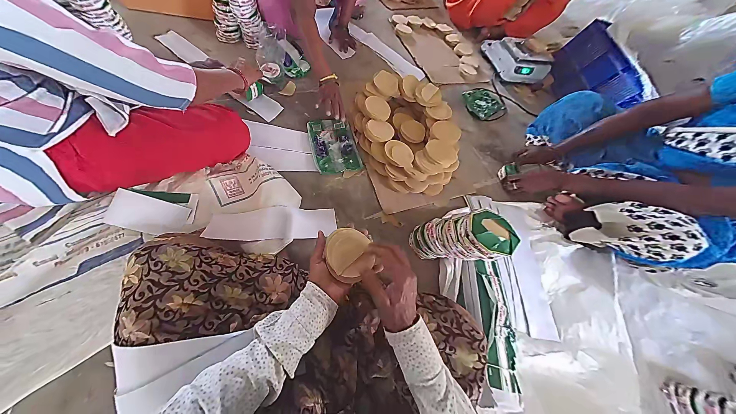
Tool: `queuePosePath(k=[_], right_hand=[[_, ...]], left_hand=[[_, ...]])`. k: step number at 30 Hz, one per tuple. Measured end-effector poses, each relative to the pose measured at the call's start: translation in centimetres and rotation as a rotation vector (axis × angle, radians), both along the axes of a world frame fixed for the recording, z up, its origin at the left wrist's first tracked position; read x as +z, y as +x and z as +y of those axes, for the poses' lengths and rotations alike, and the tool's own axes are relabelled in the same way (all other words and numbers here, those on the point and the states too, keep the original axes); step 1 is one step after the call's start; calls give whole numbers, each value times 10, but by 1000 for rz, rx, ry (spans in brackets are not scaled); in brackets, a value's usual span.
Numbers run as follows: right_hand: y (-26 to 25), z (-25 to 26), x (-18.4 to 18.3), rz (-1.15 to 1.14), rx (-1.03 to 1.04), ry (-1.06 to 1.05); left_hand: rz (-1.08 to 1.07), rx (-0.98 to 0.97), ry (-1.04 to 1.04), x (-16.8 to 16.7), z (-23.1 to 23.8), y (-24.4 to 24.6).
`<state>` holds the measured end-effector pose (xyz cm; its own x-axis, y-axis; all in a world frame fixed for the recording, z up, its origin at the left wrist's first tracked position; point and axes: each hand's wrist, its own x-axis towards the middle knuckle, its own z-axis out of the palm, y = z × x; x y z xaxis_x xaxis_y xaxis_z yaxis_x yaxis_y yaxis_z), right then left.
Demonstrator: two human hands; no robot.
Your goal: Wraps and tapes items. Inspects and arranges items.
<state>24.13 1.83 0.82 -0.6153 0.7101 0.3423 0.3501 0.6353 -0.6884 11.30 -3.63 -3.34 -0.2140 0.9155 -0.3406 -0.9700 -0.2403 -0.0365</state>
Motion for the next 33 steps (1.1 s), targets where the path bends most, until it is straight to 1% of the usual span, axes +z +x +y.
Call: queuePosePath(k=[2,4,6,7,10,12,15,17,20,24,25,26,30,31,33], right_hand=[[-4,12,3,-63,-119,-42],[-7,22,5,-149,-161,-157],[-9,24,3,-126,-218,-243],[-9,24,1,-99,-246,-252],[-8,22,1,-14,-305,-195],[-7,20,8,18,-318,-222],[-5,20,14,-68,-260,-270],[-7,19,13,-121,-213,-210],[-10,17,10,-99,-275,-162],[-9,19,12,-133,-305,-334],[-9,18,12,-148,-301,-346],[-10,15,12,-157,-306,-317],[-16,1,2,-136,-310,13],[-18,-3,-2,-124,-297,55],[-22,-11,-6,-107,-301,30]], left_hand=[[8,-8,-13,6,2,2],[84,-7,-50,12,3,5],[140,-6,-100,15,2,8],[144,-5,-136,17,2,9],[139,-24,-227,19,2,10],[169,-25,-262,18,3,10],[207,14,-301,19,6,12],[216,30,-346,22,8,14],[262,0,-451,23,8,14],[291,-6,-477,23,4,15],[294,-1,-472,24,5,15],[291,6,-477,25,6,16],[255,44,-520,25,8,19],[252,43,-529,25,9,19],[241,50,-519,24,10,20]])
